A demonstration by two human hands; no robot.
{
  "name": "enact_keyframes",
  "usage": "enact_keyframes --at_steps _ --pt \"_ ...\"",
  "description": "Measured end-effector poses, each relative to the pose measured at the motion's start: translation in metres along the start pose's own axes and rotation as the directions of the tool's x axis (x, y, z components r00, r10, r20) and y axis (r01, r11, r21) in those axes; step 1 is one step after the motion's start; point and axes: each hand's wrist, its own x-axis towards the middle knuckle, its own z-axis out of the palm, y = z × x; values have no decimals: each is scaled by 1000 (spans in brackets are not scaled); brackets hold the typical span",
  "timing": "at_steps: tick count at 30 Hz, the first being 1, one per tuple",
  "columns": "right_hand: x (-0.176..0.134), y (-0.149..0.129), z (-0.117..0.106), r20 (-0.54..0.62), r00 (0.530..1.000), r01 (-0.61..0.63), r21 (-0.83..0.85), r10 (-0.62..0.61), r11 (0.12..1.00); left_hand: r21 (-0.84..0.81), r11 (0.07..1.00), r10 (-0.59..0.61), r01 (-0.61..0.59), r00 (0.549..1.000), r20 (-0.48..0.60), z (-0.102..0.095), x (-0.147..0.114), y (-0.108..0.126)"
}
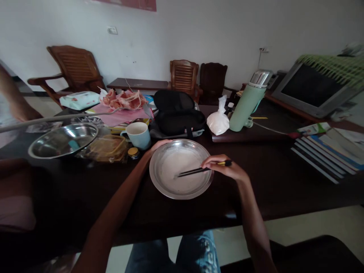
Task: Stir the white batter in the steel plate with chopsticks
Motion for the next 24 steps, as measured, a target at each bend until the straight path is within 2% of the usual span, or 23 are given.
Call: enact_keyframes --at_steps 4,5,8,9,10,13,14,16,18,19,21,23,24 --pt "-2 2 -3 -193 980 21 -83 -36 996 32 999 39 -39 999 -2 -1 2 0" --pt "-3 2 -4 -185 982 12 -73 -25 997 38 998 48 -48 999 9 -1 2 0" --pt "-2 1 -2 4 1000 1 6 -1 1000 46 998 48 -50 998 43 -3 5 -1" --pt "0 0 0 29 999 14 12 -14 1000 44 998 45 -48 998 47 -3 5 -2" --pt "1 0 1 8 1000 30 -1 -30 1000 39 998 49 -51 998 48 -4 5 -3" --pt "-2 1 -3 -168 984 40 -92 -55 995 5 996 90 -90 995 53 -4 5 -4" --pt "-4 1 -6 -187 981 28 -103 -47 994 -6 995 99 -99 993 58 -5 4 -4" --pt "-7 1 -7 -105 994 28 -79 -36 997 -13 995 96 -95 992 77 -5 5 -5" --pt "-5 1 -4 28 997 71 -59 -70 996 -6 996 89 -89 991 95 -6 7 -5" --pt "-3 2 -2 54 994 100 -69 -97 993 0 996 88 -89 991 98 -7 8 -5" --pt "0 2 0 -23 991 130 -137 -134 982 18 996 87 -88 993 82 -7 11 -5" --pt "-2 3 -3 -152 980 96 -192 -126 977 33 996 82 -84 995 57 -6 12 -4" --pt "-4 2 -6 -172 979 72 -189 -105 979 37 995 86 -87 995 44 -5 11 -3"
